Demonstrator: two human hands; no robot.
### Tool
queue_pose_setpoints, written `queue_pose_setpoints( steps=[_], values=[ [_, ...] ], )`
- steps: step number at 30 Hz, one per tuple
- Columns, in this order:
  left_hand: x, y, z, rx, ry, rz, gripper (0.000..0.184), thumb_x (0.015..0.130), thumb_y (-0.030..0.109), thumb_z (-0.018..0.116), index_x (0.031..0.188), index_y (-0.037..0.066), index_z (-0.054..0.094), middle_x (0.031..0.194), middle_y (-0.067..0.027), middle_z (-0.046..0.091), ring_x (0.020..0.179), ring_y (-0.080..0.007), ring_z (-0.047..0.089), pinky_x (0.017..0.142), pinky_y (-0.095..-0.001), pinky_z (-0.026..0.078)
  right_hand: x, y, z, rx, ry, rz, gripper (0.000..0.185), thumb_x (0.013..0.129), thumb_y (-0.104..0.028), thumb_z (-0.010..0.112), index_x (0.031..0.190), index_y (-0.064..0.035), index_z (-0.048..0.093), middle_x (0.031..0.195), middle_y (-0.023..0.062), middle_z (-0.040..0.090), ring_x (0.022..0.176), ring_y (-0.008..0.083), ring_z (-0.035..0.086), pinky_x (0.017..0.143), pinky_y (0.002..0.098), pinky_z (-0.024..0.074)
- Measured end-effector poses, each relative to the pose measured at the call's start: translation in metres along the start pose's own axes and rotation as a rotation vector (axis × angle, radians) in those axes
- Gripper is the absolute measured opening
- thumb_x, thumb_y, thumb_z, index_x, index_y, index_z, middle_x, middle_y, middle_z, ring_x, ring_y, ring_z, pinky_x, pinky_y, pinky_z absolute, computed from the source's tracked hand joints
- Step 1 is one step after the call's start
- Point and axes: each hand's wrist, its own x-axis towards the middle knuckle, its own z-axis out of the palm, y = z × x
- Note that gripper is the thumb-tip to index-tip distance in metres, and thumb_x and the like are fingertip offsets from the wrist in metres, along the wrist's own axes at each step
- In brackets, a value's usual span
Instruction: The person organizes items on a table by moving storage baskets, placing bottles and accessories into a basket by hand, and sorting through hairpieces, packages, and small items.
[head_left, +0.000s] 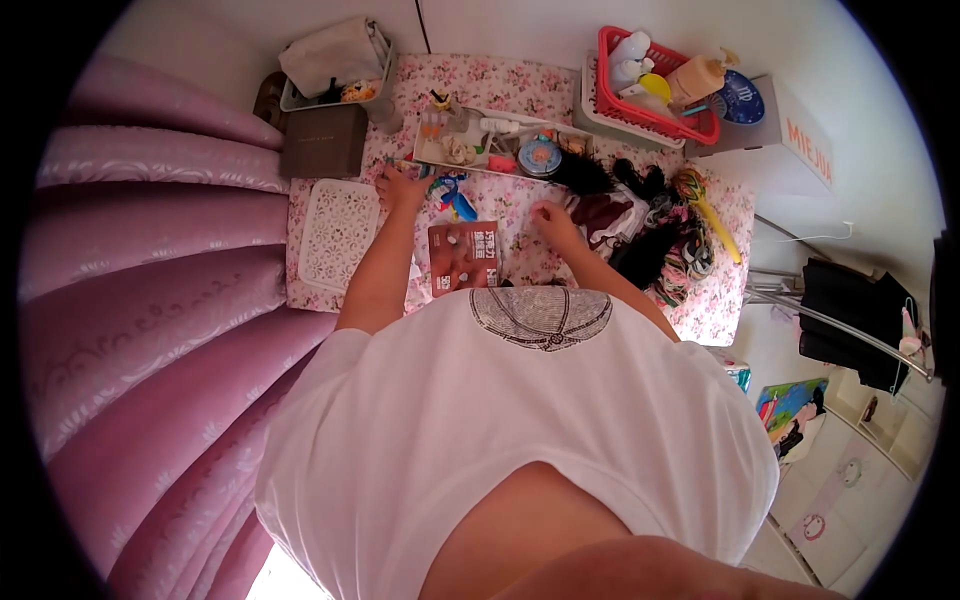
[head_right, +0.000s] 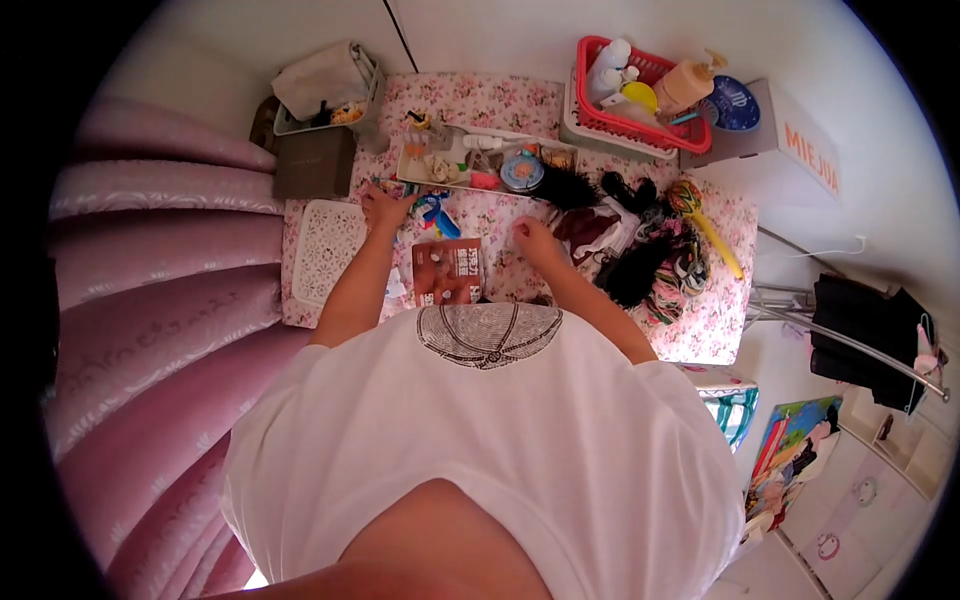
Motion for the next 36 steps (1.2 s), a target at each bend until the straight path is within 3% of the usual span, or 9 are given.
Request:
queue_pose_setpoints(
  steps=[5,7,11,17,23,26,30,31,36],
  values=[
    [-0.007,-0.001,-0.007,0.014,0.074,-0.035,0.098,0.045,0.057,0.068,0.123,0.013,0.028,0.117,-0.0176,0.039,0.109,-0.0311,0.037,0.09,-0.0441,0.026,-0.008,-0.013,-0.004,0.046,-0.035,-0.037,0.01,0.075,-0.008,0.054,0.084,-0.0029,0.053,0.069,0.0019,0.051,0.064,0.0087,0.047,0.06,0.0221,0.0395],
    [-0.003,-0.01,-0.012,-0.014,0.086,-0.006,0.095,0.046,0.059,0.067,0.122,0.013,0.032,0.115,-0.0151,0.043,0.106,-0.0298,0.042,0.088,-0.0444,0.028,-0.008,-0.012,-0.005,0.06,-0.034,-0.068,0.012,0.075,-0.013,0.052,0.084,-0.0051,0.054,0.07,0.0052,0.054,0.064,0.0136,0.05,0.06,0.0252,0.0406],
    [-0.004,-0.019,-0.019,-0.08,-0.184,0.01,0.093,0.046,0.059,0.068,0.119,0.012,0.037,0.119,-0.012,0.041,0.108,-0.0277,0.041,0.087,-0.046,0.029,-0.005,0.013,-0.002,0.065,-0.053,-0.015,0.014,0.075,-0.017,0.053,0.084,-0.0069,0.056,0.07,0.0063,0.055,0.066,0.0156,0.053,0.061,0.0257,0.0413],
    [-0.03,0.004,-0.01,0.17,-0.042,0.011,0.097,0.046,0.055,0.069,0.123,0.01,0.03,0.12,-0.0165,0.039,0.111,-0.0295,0.037,0.088,-0.0458,0.028,-0.021,-0.001,-0.008,-0.092,-0.038,0.028,0.015,0.074,-0.019,0.055,0.086,-0.0106,0.058,0.071,0.0048,0.057,0.066,0.0145,0.054,0.06,0.025,0.0419],
    [-0.029,0.003,0.008,0.093,-0.062,0.105,0.091,0.053,0.054,0.064,0.124,0.01,0.028,0.117,-0.0175,0.042,0.108,-0.03,0.041,0.089,-0.0485,0.025,-0.022,0.013,-0.013,0.091,-0.092,0.024,0.015,0.074,-0.015,0.055,0.086,-0.0073,0.057,0.07,0.0052,0.057,0.064,0.0139,0.054,0.059,0.0264,0.0423],
    [-0.053,0.012,-0.002,-0.079,-0.182,0.176,0.085,0.057,0.054,0.059,0.123,0.009,0.03,0.113,-0.0177,0.046,0.104,-0.0284,0.045,0.088,-0.0512,0.023,-0.023,0.009,-0.015,0.105,-0.059,0.043,0.01,0.075,-0.009,0.054,0.084,-0.0036,0.055,0.07,0.0022,0.055,0.063,0.0085,0.049,0.057,0.0212,0.04],
    [-0.082,0.026,-0.014,-0.628,-0.403,0.382,0.063,0.069,0.041,0.053,0.119,0.008,0.035,0.108,-0.0173,0.05,0.099,-0.0276,0.048,0.081,-0.0358,0.037,-0.027,-0.019,-0.023,0.088,-0.086,0.057,0.017,0.075,-0.01,0.056,0.09,-0.0032,0.053,0.077,0.0036,0.055,0.069,0.0107,0.051,0.062,0.0228,0.0416],
    [-0.081,0.029,0.0,-0.62,-0.301,0.437,0.06,0.073,0.038,0.051,0.123,0.011,0.031,0.11,-0.0137,0.047,0.095,-0.0233,0.048,0.077,-0.0346,0.038,-0.028,-0.026,-0.023,0.086,-0.068,0.003,0.021,0.074,-0.01,0.056,0.093,-0.0033,0.052,0.082,0.0045,0.055,0.073,0.0119,0.051,0.063,0.0238,0.042],
    [-0.128,0.061,-0.009,-1.108,-0.893,0.224,0.062,0.074,0.042,0.05,0.122,0.011,0.025,0.099,-0.0099,0.046,0.083,-0.021,0.051,0.069,-0.0335,0.043,-0.04,-0.089,-0.016,0.083,0.092,-0.32,0.042,0.073,-0.012,0.06,0.109,-0.0046,0.041,0.102,0.0082,0.048,0.091,0.0176,0.048,0.07,0.0285,0.042]
  ],
)
